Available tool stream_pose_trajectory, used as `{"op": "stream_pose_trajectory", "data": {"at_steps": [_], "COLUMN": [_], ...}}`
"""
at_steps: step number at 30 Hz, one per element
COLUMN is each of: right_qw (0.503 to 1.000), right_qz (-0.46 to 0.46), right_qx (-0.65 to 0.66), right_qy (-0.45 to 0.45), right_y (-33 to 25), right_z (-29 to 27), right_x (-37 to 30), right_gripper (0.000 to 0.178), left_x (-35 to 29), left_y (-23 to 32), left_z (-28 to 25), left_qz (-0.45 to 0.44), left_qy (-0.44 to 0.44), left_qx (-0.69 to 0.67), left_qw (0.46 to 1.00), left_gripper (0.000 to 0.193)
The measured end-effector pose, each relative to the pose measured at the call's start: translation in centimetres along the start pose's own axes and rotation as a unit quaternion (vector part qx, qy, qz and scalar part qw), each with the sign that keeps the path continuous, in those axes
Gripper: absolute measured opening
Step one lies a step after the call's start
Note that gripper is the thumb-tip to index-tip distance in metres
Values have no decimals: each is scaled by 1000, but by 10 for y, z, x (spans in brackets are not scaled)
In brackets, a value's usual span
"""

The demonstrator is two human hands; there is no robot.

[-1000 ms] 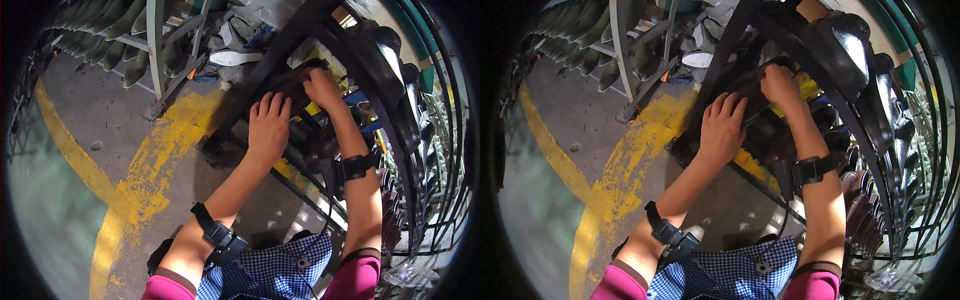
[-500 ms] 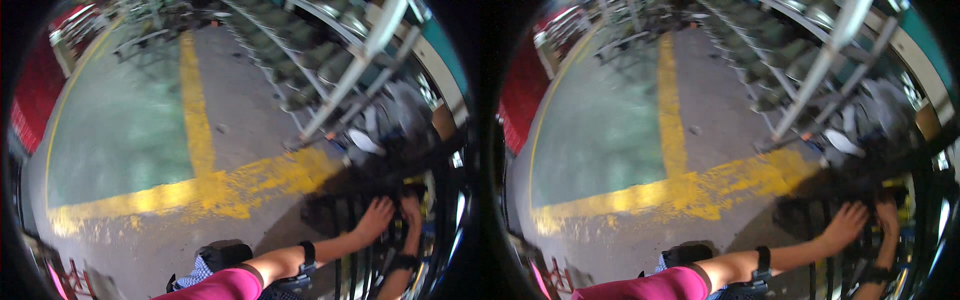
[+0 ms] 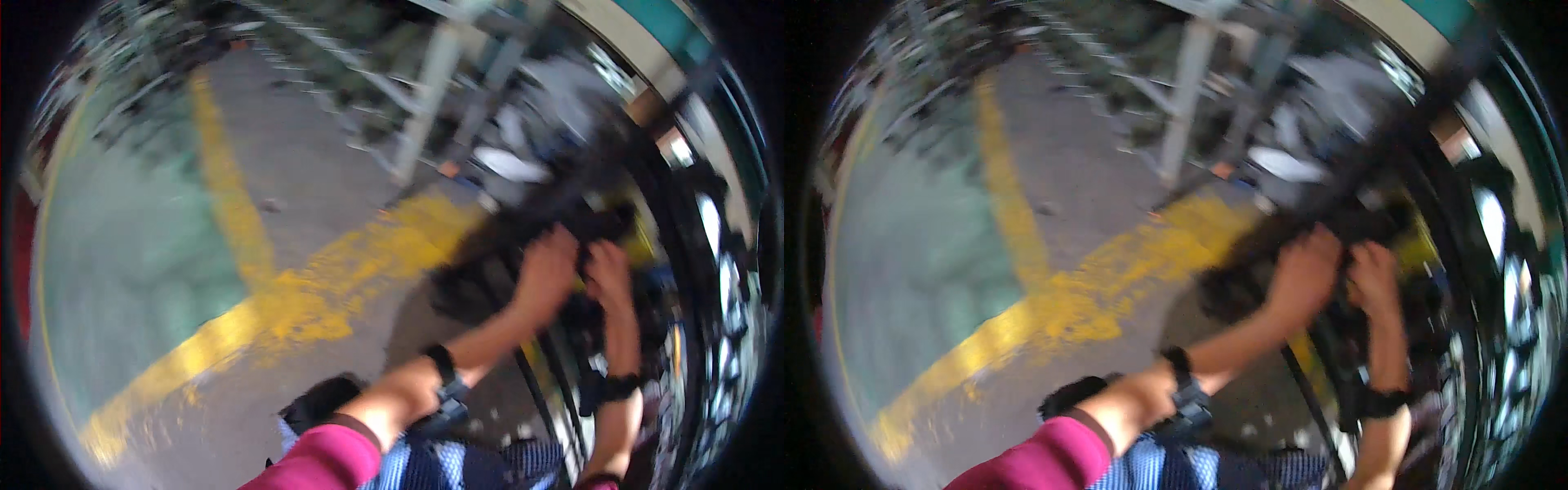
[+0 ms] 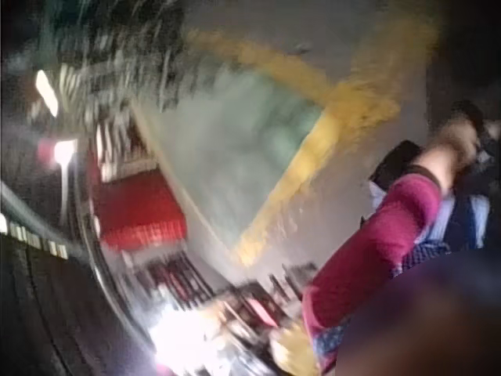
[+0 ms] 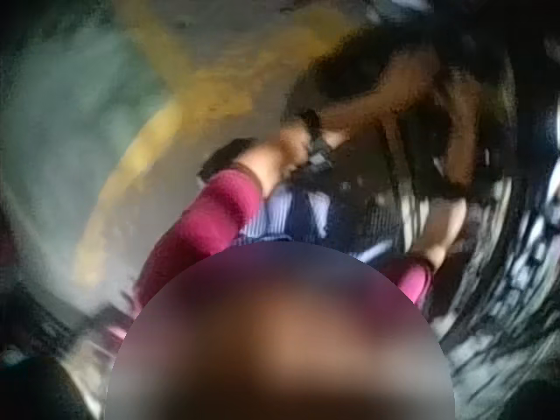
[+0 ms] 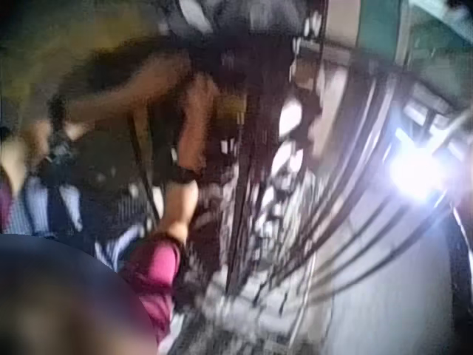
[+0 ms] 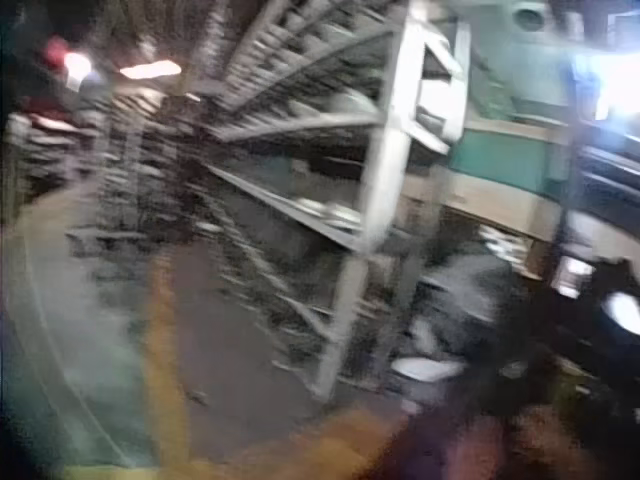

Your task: The recorder is walking through a shoe manufacturing facility, then stops at a rack to inspect several pairs of leather shoes.

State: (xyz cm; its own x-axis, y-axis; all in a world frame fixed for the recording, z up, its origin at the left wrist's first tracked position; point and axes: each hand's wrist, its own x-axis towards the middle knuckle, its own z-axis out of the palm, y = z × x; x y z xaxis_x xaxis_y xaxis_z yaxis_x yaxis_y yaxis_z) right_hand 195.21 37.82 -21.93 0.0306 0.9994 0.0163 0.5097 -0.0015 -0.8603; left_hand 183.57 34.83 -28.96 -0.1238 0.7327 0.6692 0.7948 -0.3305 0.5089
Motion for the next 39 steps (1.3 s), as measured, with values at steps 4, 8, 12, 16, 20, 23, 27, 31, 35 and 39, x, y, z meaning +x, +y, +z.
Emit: {"op": "stream_pose_trajectory", "data": {"at_steps": [4,8,12,16,20,23,27,31,35,39], "right_qw": [995,972,961,971,982,987,987,987,964,968], "right_qz": [47,-21,-22,11,66,32,-7,-35,-119,-93], "right_qx": [90,39,-53,9,-16,36,95,18,-124,-144], "right_qy": [22,232,271,238,178,151,133,158,203,183], "right_y": [-35,15,61,67,66,60,62,65,65,54], "right_z": [-11,-79,-118,-114,-110,-101,-86,-78,-83,-75], "right_x": [-79,-141,-168,-140,-105,-96,-70,-57,-67,-64], "right_gripper": [23,11,42,76,72,72,69,61,30,20], "left_x": [-3,-3,-9,-3,-27,-48,-42,-40,-37,-37], "left_y": [-10,5,7,13,49,53,54,58,55,51], "left_z": [1,-14,-12,-16,-31,-19,-35,-37,-38,-31], "left_qz": [18,25,41,122,183,190,134,145,243,248], "left_qy": [-6,-75,-83,1,-163,-244,-275,-227,-215,-211], "left_qx": [45,-2,-36,-23,-210,-227,-160,-87,-89,-83], "left_qw": [999,997,995,992,947,923,939,959,942,942], "left_gripper": [57,71,71,67,71,85,85,82,79,78]}}
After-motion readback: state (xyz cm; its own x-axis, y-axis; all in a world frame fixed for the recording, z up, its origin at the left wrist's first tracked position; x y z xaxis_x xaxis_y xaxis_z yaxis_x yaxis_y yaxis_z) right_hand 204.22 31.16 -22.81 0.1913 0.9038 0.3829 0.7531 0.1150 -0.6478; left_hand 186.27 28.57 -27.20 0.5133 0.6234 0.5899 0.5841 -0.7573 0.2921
